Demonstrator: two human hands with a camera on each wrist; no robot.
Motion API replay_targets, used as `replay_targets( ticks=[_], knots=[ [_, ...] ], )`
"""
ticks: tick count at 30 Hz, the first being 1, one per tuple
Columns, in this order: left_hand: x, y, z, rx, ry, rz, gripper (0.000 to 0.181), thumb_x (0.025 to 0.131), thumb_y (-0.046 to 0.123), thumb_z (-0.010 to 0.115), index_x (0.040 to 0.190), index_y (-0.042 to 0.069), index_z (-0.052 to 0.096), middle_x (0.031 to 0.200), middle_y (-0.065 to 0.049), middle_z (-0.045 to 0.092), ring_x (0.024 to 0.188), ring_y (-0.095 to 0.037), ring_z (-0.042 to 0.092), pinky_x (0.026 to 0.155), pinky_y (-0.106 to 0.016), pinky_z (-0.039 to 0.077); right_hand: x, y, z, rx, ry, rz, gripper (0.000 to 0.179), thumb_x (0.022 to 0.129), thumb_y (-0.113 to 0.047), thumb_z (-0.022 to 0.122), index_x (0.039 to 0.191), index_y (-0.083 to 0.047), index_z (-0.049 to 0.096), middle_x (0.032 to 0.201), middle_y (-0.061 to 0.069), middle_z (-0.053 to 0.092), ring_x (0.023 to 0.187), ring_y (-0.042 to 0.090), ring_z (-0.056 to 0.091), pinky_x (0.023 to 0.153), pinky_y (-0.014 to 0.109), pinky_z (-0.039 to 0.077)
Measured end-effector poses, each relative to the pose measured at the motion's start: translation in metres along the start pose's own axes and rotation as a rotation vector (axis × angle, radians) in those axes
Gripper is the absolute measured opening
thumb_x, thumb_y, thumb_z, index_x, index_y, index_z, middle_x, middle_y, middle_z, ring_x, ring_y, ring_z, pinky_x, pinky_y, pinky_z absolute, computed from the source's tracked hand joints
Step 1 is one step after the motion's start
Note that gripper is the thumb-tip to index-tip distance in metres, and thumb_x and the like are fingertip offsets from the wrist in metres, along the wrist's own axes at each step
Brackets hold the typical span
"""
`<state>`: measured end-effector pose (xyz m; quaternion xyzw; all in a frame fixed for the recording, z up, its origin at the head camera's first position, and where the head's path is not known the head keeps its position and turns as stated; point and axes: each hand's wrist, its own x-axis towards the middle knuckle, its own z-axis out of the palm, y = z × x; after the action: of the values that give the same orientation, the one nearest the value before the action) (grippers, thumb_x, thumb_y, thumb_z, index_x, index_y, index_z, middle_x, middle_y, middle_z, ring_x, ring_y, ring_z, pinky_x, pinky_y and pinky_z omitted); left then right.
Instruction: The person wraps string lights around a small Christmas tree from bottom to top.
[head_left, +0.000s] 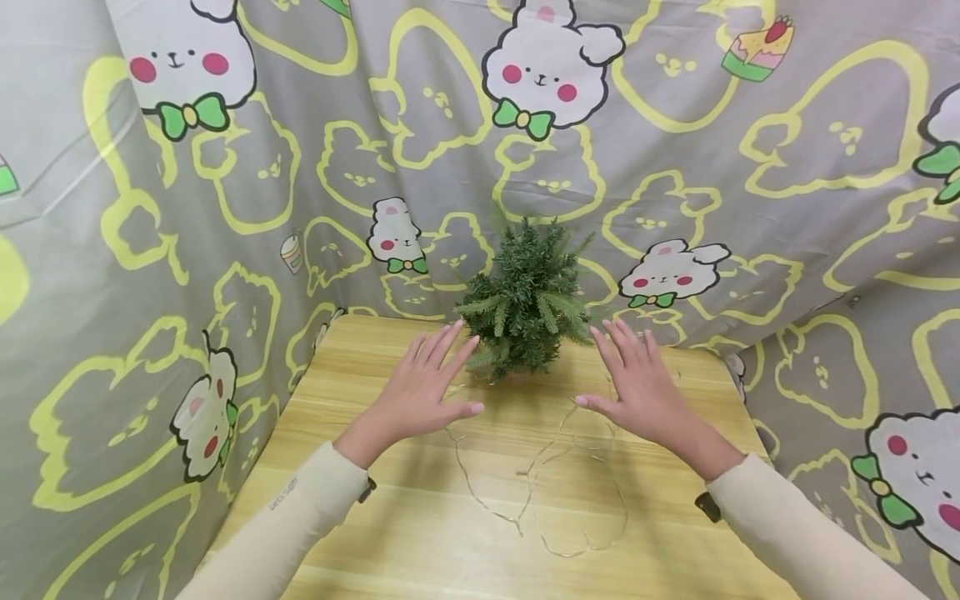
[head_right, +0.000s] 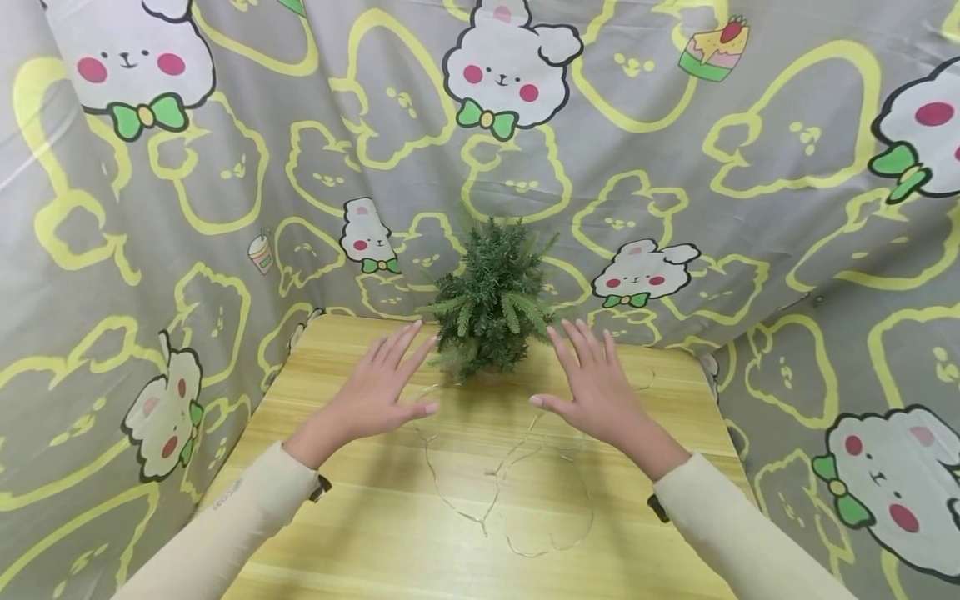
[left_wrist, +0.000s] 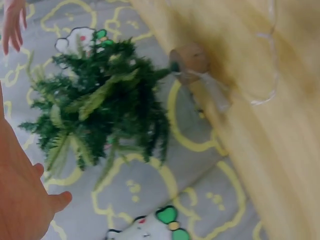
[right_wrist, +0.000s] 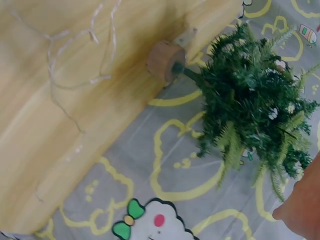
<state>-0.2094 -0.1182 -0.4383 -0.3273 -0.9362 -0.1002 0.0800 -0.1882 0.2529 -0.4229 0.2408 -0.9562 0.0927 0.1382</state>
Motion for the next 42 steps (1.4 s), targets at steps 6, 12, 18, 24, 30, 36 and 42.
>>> replay_targets(
  ticks=[6, 12, 18, 24, 30, 36, 42],
  knots=[
    [-0.019, -0.005, 0.028, -0.06, -0.013, -0.062, 0.096, 0.091, 0.08, 0.039, 0.162, 0.033, -0.005, 0.169, 0.004, -0.016, 0.157, -0.027, 0.003, 0.124, -0.058, 0.006, -0.015, -0.005, 0.02, 0.077, 0.024, 0.044, 0.106, 0.086, -0.054, 0.073, 0.162, -0.008, 0.016, 0.163, 0.023, 0.022, 0.151, 0.045, 0.018, 0.121, 0.065, 0.006],
    [-0.034, -0.01, 0.056, -0.113, -0.046, -0.103, 0.095, 0.092, 0.079, 0.04, 0.164, 0.027, 0.005, 0.171, 0.0, -0.007, 0.157, -0.026, 0.004, 0.124, -0.057, 0.008, -0.023, -0.018, 0.049, 0.166, 0.029, 0.108, 0.103, 0.089, -0.06, 0.067, 0.162, -0.009, 0.016, 0.162, 0.023, 0.023, 0.15, 0.043, 0.02, 0.121, 0.066, 0.009],
    [-0.045, -0.015, 0.094, -0.129, -0.097, -0.111, 0.093, 0.094, 0.074, 0.045, 0.164, 0.026, 0.006, 0.171, -0.004, 0.002, 0.156, -0.029, 0.012, 0.124, -0.056, 0.012, -0.032, -0.042, 0.084, 0.265, 0.004, 0.182, 0.099, 0.092, -0.057, 0.064, 0.162, -0.01, 0.012, 0.164, 0.02, 0.02, 0.15, 0.041, 0.02, 0.122, 0.062, 0.012],
    [-0.052, -0.021, 0.124, -0.154, -0.102, -0.12, 0.088, 0.096, 0.07, 0.047, 0.163, 0.023, 0.016, 0.17, -0.006, 0.015, 0.151, -0.033, 0.027, 0.121, -0.057, 0.021, -0.041, -0.069, 0.117, 0.357, -0.035, 0.288, 0.095, 0.094, -0.059, 0.059, 0.163, -0.015, 0.011, 0.166, 0.017, 0.019, 0.149, 0.043, 0.023, 0.121, 0.062, 0.018],
    [-0.056, -0.028, 0.146, -0.154, -0.104, -0.124, 0.077, 0.099, 0.061, 0.05, 0.161, 0.022, 0.027, 0.158, -0.009, 0.042, 0.141, -0.034, 0.043, 0.117, -0.057, 0.03, -0.054, -0.1, 0.154, 0.436, -0.049, 0.358, 0.085, 0.098, -0.058, 0.053, 0.162, -0.013, 0.019, 0.161, 0.02, 0.03, 0.145, 0.045, 0.032, 0.118, 0.065, 0.023],
    [-0.058, -0.036, 0.163, -0.136, -0.094, -0.114, 0.07, 0.1, 0.05, 0.057, 0.158, 0.02, 0.034, 0.149, -0.008, 0.054, 0.135, -0.033, 0.049, 0.115, -0.058, 0.032, -0.061, -0.127, 0.191, 0.47, -0.053, 0.397, 0.077, 0.101, -0.057, 0.048, 0.157, -0.007, 0.031, 0.151, 0.024, 0.045, 0.136, 0.045, 0.043, 0.111, 0.067, 0.032],
    [-0.059, -0.046, 0.176, -0.089, -0.044, -0.056, 0.068, 0.097, 0.041, 0.066, 0.156, 0.018, 0.039, 0.143, -0.007, 0.058, 0.129, -0.031, 0.053, 0.11, -0.056, 0.039, -0.065, -0.146, 0.214, 0.467, -0.086, 0.442, 0.071, 0.101, -0.055, 0.05, 0.15, -0.003, 0.043, 0.139, 0.02, 0.057, 0.126, 0.039, 0.053, 0.102, 0.057, 0.042]
  ],
)
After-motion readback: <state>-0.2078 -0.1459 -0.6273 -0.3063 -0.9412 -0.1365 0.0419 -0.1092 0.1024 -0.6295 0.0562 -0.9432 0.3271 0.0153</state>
